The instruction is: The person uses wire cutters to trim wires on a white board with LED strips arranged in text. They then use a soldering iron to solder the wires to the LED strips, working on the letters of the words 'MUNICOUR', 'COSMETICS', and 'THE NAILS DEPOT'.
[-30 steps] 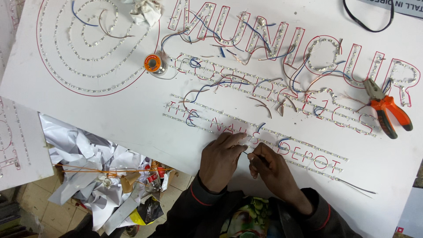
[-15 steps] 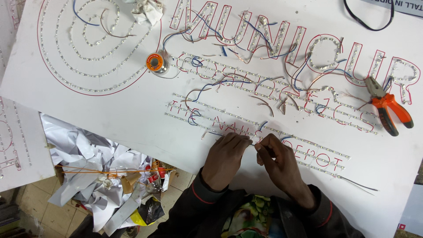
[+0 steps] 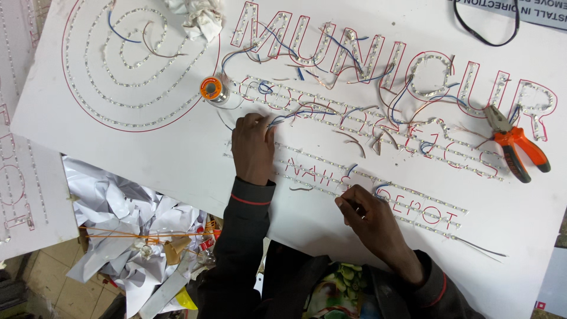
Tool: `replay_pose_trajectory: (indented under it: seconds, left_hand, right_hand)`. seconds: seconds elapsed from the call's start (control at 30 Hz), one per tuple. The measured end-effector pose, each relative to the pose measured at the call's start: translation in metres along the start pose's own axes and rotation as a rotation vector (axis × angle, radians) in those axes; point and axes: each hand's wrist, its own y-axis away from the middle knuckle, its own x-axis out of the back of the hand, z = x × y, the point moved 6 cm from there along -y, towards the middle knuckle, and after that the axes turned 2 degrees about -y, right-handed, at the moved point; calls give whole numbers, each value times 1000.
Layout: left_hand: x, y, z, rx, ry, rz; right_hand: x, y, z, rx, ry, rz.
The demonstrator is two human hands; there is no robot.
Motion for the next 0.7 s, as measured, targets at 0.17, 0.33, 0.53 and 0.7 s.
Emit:
replay_pose_trajectory:
  seconds: [0.17, 0.33, 0.53, 0.7]
  left_hand:
    - [-19, -9, -24, 106, 54, -41]
    - [-9, -7, -55, 33, -57, -11]
    - [2, -4, -42, -20, 31, -54]
    - [-7, -2, -42, -61, 7, -111]
  right_hand:
    - [3, 1, 9, -41, 55, 0]
    - [14, 3, 11, -128, 48, -23]
    - [49, -9, -12, -117, 127, -4]
    - [111, -41, -42, -131, 263, 53]
